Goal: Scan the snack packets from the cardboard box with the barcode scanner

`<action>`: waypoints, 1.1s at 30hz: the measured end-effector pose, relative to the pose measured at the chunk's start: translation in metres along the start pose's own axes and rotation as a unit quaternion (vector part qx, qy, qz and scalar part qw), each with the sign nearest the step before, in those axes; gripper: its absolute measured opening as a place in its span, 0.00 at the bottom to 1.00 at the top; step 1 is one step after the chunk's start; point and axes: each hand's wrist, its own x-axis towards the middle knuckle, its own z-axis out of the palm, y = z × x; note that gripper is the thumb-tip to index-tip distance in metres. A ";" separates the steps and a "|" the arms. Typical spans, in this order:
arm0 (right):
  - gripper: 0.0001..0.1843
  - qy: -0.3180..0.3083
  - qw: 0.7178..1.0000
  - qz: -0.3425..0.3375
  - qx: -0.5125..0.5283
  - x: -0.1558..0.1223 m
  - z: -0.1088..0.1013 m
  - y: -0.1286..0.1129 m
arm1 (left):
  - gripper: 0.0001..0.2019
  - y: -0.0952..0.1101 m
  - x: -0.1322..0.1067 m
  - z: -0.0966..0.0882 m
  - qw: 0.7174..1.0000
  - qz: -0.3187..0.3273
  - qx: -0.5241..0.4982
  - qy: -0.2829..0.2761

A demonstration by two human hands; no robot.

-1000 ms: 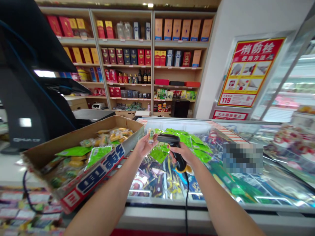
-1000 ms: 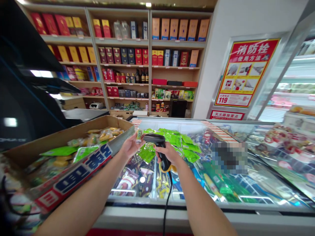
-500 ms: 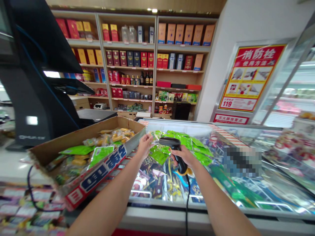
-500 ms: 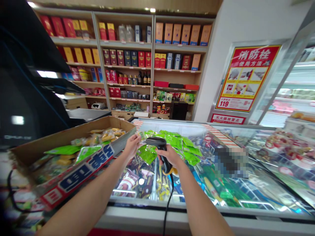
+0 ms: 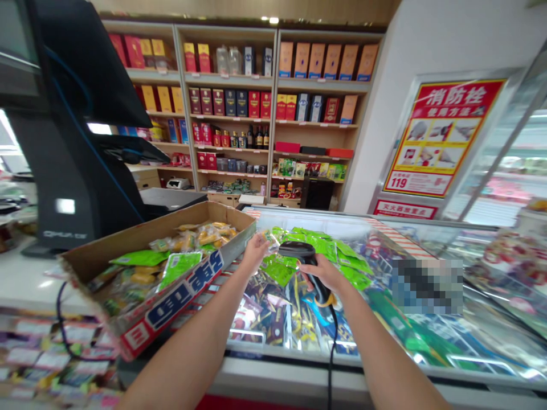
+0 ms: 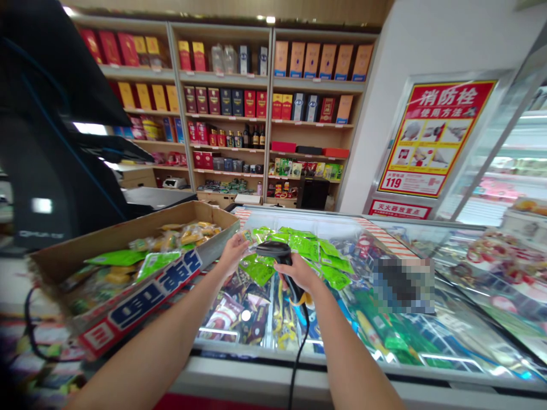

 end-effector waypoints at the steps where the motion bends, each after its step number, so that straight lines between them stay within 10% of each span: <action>1: 0.14 -0.003 1.000 -0.001 -0.001 0.000 0.000 0.000 | 0.26 -0.002 0.002 -0.001 1.000 0.008 0.007 0.002; 33: 0.15 0.020 0.999 0.004 0.031 0.003 0.013 0.007 | 0.15 0.012 -0.011 0.007 0.995 0.065 0.080 -0.001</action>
